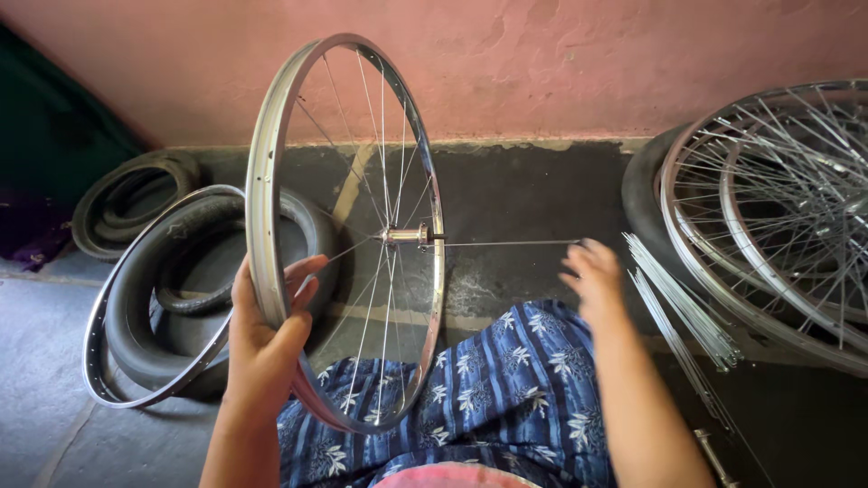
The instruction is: The person inserts bicycle spokes into the hub and rim of a bicycle wheel. They thread each spoke through the hub flange and into the rim holes, then secure the spoke with a nipple. The person repeats this process for multiple spokes around the wheel.
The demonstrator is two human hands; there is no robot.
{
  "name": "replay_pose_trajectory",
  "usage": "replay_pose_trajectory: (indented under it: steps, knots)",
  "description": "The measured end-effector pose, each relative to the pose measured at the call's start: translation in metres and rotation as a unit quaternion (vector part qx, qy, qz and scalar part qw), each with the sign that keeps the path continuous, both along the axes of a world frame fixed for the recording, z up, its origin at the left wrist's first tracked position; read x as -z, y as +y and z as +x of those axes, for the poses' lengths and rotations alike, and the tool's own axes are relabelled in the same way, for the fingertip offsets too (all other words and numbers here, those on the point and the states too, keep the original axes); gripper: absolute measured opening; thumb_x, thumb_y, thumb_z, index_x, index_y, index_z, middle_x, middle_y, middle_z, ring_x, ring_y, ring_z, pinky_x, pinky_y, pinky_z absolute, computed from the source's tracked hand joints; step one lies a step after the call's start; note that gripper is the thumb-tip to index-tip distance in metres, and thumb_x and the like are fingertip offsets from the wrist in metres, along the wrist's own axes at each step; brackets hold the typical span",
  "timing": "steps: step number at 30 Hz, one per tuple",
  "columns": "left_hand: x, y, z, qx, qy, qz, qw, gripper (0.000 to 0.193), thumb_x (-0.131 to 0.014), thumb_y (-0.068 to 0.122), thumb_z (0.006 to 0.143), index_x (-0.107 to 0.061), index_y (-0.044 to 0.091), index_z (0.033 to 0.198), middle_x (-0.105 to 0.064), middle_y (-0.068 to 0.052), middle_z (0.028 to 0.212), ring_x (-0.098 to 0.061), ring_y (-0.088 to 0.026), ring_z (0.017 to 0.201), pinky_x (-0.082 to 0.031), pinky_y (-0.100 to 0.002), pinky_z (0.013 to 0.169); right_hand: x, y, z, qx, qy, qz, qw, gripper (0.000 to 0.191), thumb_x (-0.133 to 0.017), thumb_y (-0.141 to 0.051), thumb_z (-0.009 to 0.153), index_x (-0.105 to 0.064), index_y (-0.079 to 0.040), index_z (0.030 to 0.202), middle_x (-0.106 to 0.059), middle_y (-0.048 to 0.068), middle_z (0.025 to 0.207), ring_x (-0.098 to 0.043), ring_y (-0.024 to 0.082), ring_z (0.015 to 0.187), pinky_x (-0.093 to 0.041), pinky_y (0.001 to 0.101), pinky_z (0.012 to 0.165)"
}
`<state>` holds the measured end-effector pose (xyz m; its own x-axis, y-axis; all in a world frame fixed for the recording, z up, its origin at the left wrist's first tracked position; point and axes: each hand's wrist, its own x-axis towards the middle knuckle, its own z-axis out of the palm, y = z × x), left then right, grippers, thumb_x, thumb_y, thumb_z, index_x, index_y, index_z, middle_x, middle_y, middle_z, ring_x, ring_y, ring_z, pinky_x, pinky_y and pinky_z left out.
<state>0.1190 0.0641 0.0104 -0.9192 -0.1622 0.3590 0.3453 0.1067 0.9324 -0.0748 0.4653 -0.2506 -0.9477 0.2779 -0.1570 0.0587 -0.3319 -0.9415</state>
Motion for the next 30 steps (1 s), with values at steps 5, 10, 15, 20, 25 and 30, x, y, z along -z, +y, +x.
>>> replay_pose_trajectory:
  steps: [5,10,15,20,25,30]
  knots:
    - [0.001,-0.017,0.003,0.024,0.027,0.01,0.999,0.096,-0.043,-0.01,0.07,-0.021,0.01,0.161,-0.059,-0.02,0.14,-0.054,-0.03,0.14,-0.037,-0.045,0.12,0.02,0.101,0.049,0.007,-0.12,0.615,0.779,0.052,-0.077,-0.039,0.092,-0.069,-0.005,0.131,-0.069,0.02,0.132,-0.064,0.039,0.125,-0.052,0.0478,0.106]
    - [-0.006,-0.037,-0.006,0.025,0.031,-0.008,0.999,0.096,-0.046,-0.005,0.07,-0.024,0.01,0.162,-0.059,-0.019,0.139,-0.056,-0.03,0.138,-0.039,-0.046,0.119,0.045,0.127,0.121,0.006,-0.281,0.715,0.64,0.057,-0.077,-0.055,0.082,-0.071,-0.017,0.123,-0.062,0.01,0.137,-0.053,0.033,0.132,-0.048,0.0504,0.103]
    - [-0.016,-0.053,-0.013,0.001,0.016,-0.077,0.997,0.095,-0.046,-0.005,0.069,-0.027,0.009,0.161,-0.06,-0.017,0.138,-0.057,-0.029,0.139,-0.04,-0.046,0.117,0.053,0.126,0.144,0.099,-0.222,0.72,0.65,0.032,-0.069,-0.044,0.098,-0.078,-0.019,0.115,-0.069,0.005,0.129,-0.06,0.032,0.129,-0.052,0.0469,0.106]
    - [-0.019,-0.066,-0.026,-0.087,-0.061,-0.118,0.987,0.088,-0.05,-0.013,0.075,-0.027,0.01,0.157,-0.064,-0.016,0.129,-0.064,-0.029,0.121,-0.056,-0.041,0.095,0.059,0.134,0.14,0.136,-0.217,0.701,0.666,0.027,-0.067,-0.037,0.098,-0.077,-0.018,0.113,-0.071,0.007,0.127,-0.062,0.032,0.122,-0.052,0.0473,0.099]
    - [-0.034,-0.085,-0.044,-0.084,-0.103,-0.096,0.986,0.089,-0.05,-0.019,0.07,-0.035,0.008,0.154,-0.067,-0.019,0.124,-0.07,-0.029,0.109,-0.059,-0.038,0.086,0.07,0.144,0.136,0.169,-0.179,0.675,0.696,0.023,-0.064,-0.037,0.104,-0.073,-0.017,0.111,-0.072,0.009,0.116,-0.066,0.035,0.113,-0.054,0.0488,0.091]
    - [-0.072,-0.093,-0.084,-0.116,-0.137,-0.197,0.964,0.068,-0.05,-0.02,0.069,-0.052,0.001,0.133,-0.073,-0.016,0.115,-0.072,-0.026,0.107,-0.057,-0.035,0.081,0.074,0.134,0.119,0.188,-0.101,0.618,0.757,0.022,-0.06,-0.028,0.107,-0.071,-0.02,0.125,-0.076,0.01,0.113,-0.071,0.036,0.098,-0.056,0.0491,0.084]
